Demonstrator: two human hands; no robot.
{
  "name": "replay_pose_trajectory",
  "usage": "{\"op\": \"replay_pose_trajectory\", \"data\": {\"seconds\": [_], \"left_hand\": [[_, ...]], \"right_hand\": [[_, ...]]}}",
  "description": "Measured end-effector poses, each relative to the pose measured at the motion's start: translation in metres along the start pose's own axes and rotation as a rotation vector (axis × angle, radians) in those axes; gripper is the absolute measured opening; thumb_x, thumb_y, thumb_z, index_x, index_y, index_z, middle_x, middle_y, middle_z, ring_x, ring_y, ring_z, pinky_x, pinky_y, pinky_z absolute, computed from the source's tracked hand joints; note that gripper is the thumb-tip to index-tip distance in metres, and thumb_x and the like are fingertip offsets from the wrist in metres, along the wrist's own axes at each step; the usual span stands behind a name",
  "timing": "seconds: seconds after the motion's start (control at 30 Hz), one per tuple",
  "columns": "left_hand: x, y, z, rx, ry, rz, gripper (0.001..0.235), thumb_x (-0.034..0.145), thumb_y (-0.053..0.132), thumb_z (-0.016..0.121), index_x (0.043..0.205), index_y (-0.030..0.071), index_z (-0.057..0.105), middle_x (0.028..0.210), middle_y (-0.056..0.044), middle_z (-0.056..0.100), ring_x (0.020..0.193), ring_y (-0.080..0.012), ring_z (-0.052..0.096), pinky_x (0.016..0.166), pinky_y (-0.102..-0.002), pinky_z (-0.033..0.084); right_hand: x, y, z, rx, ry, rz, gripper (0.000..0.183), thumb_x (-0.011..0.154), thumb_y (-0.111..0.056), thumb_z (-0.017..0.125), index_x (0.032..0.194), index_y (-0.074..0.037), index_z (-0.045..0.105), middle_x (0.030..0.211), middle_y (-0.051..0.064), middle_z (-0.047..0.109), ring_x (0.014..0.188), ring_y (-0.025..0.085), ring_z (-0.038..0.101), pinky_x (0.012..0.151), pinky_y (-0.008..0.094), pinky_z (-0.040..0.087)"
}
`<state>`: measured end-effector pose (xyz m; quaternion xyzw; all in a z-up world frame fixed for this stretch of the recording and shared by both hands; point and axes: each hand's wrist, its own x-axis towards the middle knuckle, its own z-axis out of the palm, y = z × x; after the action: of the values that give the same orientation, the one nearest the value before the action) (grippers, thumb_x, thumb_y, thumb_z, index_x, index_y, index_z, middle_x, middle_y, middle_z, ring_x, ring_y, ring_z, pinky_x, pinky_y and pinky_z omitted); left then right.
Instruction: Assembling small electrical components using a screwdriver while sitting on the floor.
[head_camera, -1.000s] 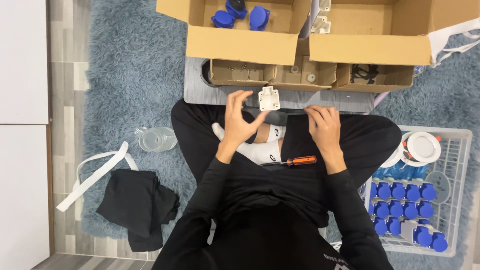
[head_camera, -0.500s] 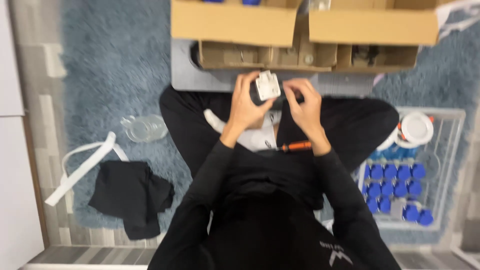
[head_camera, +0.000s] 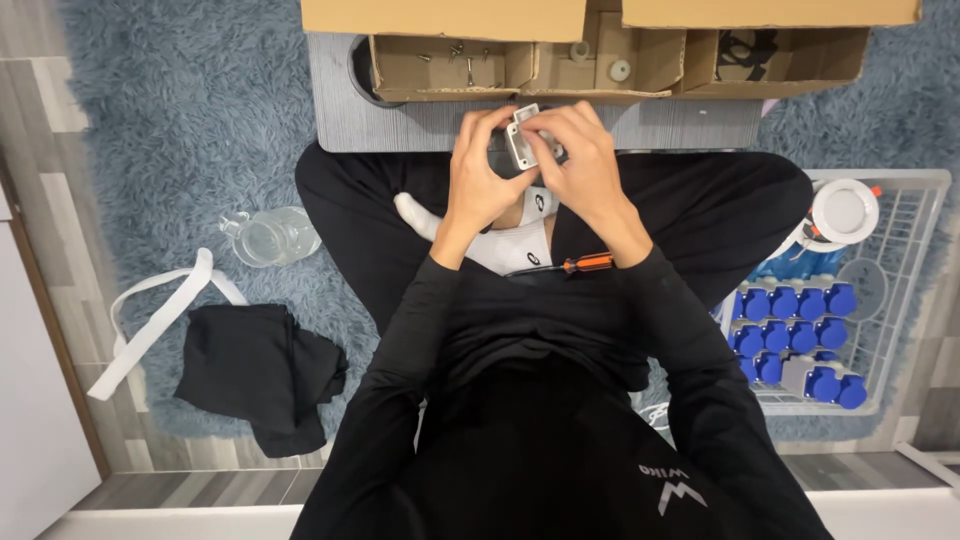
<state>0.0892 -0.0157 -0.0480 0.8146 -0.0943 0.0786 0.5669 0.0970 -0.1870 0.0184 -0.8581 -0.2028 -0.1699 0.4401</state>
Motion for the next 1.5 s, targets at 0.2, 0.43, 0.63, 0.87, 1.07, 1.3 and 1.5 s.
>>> {"op": "replay_pose_trajectory", "data": {"seconds": [0.2,0.43,0.63,0.87,1.07,1.3,1.5], "left_hand": [[0.001,0.004,-0.003,0.007,-0.001,0.019,0.082,0.068,0.023,0.1,0.143,0.023,0.067,0.122,-0.001,0.065,0.115,-0.029,0.071,0.103,-0.043,0.056],[0.001,0.003,-0.004,0.039,0.011,0.028,0.086,0.061,0.024,0.1,0.142,0.022,0.069,0.122,-0.002,0.066,0.114,-0.0324,0.072,0.104,-0.047,0.056],[0.001,0.0,-0.001,0.037,0.03,0.06,0.081,0.067,0.034,0.1,0.141,0.022,0.069,0.119,-0.001,0.065,0.11,-0.0298,0.072,0.097,-0.046,0.056],[0.0,-0.001,0.0,0.039,0.037,0.062,0.079,0.069,0.036,0.1,0.141,0.021,0.07,0.118,0.001,0.064,0.11,-0.0263,0.073,0.095,-0.044,0.056],[-0.002,-0.004,0.001,0.037,0.037,0.057,0.079,0.068,0.035,0.1,0.14,0.02,0.07,0.118,0.003,0.064,0.11,-0.0245,0.073,0.095,-0.043,0.056],[0.0,-0.002,0.0,0.045,0.021,0.059,0.079,0.069,0.034,0.1,0.14,0.018,0.069,0.117,0.001,0.063,0.108,-0.0265,0.073,0.093,-0.044,0.056],[-0.001,-0.004,0.001,0.062,0.033,0.071,0.079,0.069,0.037,0.1,0.139,0.018,0.069,0.116,0.0,0.063,0.107,-0.0277,0.073,0.092,-0.045,0.057]], "right_hand": [[0.009,-0.005,-0.001,-0.07,-0.051,-0.033,0.01,0.104,0.001,0.078,0.111,-0.007,0.08,0.102,0.013,0.077,0.086,0.036,0.068,0.077,0.043,0.059],[0.008,-0.002,0.0,-0.098,-0.084,-0.022,0.012,0.102,-0.002,0.078,0.111,-0.01,0.081,0.102,0.011,0.077,0.09,0.034,0.069,0.079,0.044,0.06],[0.004,0.002,0.003,-0.141,-0.092,-0.032,0.012,0.101,-0.004,0.078,0.109,-0.013,0.081,0.101,0.008,0.076,0.09,0.034,0.069,0.078,0.043,0.061],[0.003,0.0,0.005,-0.172,-0.075,-0.021,0.012,0.101,-0.007,0.078,0.108,-0.015,0.08,0.099,0.006,0.075,0.089,0.031,0.069,0.077,0.041,0.062],[-0.003,0.005,0.009,-0.158,-0.057,0.012,0.012,0.1,-0.007,0.079,0.11,-0.015,0.08,0.096,0.006,0.075,0.09,0.031,0.07,0.077,0.04,0.061],[-0.002,0.003,0.01,-0.175,-0.061,0.019,0.013,0.099,-0.006,0.08,0.109,-0.015,0.079,0.095,0.006,0.074,0.09,0.032,0.07,0.078,0.042,0.061],[-0.002,-0.002,0.008,-0.182,-0.062,0.006,0.013,0.099,-0.006,0.08,0.108,-0.015,0.079,0.096,0.006,0.074,0.089,0.031,0.069,0.078,0.041,0.06]]}}
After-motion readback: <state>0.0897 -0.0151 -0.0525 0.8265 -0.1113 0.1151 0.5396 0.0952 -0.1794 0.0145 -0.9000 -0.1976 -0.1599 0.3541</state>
